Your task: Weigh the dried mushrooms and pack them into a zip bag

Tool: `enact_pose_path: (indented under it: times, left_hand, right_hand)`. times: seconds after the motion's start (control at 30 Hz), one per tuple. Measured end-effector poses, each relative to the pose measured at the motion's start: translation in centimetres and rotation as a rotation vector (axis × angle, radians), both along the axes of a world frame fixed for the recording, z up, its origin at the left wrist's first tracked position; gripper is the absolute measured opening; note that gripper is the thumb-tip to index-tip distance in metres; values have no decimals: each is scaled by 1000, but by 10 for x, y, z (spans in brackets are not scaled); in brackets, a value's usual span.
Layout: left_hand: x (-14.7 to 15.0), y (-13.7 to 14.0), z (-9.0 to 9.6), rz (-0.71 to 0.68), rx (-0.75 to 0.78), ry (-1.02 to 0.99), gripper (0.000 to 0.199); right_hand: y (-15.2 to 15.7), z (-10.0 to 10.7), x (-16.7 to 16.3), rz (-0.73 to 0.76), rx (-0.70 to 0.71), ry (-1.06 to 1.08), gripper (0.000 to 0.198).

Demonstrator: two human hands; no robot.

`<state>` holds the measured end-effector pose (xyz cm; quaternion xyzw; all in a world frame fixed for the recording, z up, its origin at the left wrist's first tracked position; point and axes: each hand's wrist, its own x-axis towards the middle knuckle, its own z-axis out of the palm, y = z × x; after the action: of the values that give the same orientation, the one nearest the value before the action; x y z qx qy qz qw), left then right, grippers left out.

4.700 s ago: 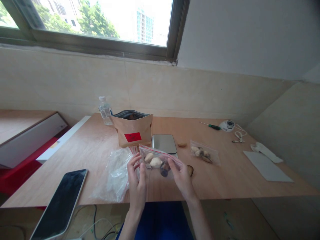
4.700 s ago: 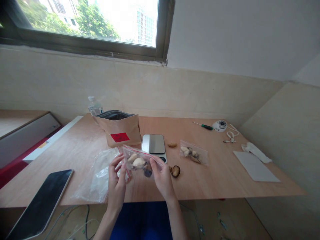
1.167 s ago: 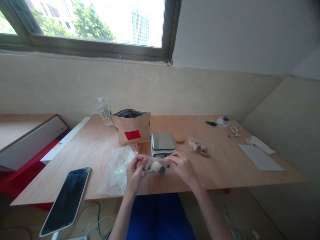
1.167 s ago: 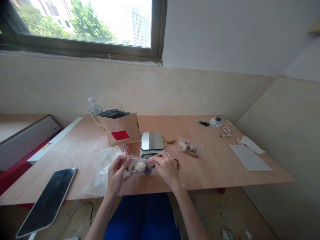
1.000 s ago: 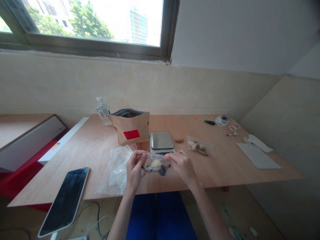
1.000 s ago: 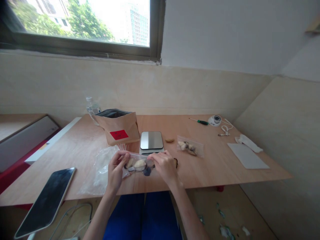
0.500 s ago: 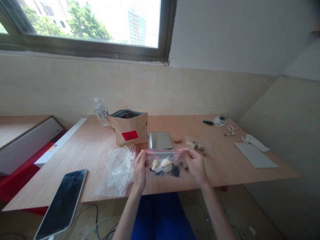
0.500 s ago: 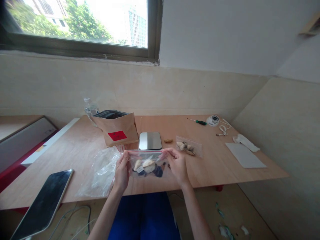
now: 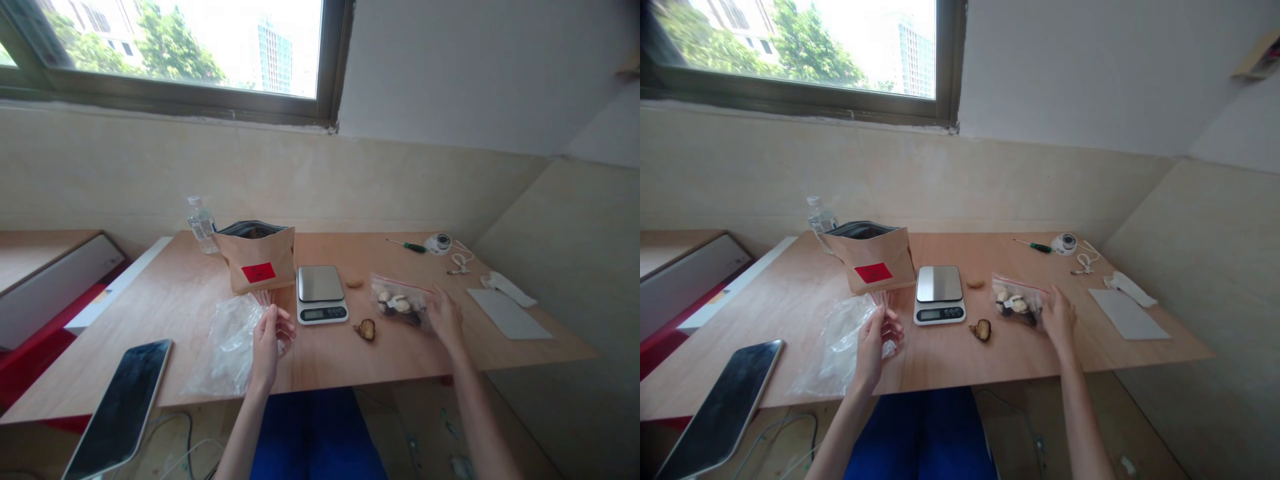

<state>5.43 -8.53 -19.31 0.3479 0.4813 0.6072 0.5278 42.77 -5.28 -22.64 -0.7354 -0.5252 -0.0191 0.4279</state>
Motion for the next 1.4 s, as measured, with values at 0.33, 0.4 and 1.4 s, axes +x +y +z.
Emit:
enact_pose_path:
  times: [0.33,0.4,1.4]
  left_hand:
    - [-12,2,2,23,25,94,40]
    - [-15,3,1,56,31,107,41]
    - [-78,59,107,259,714,1168,32]
  right_hand:
    - [2,-40,-58,160,-147,-450,47]
    - [8,-36,-56,171,-127,-452,44]
    - [65,-47,-106,430,-96,-293,34]
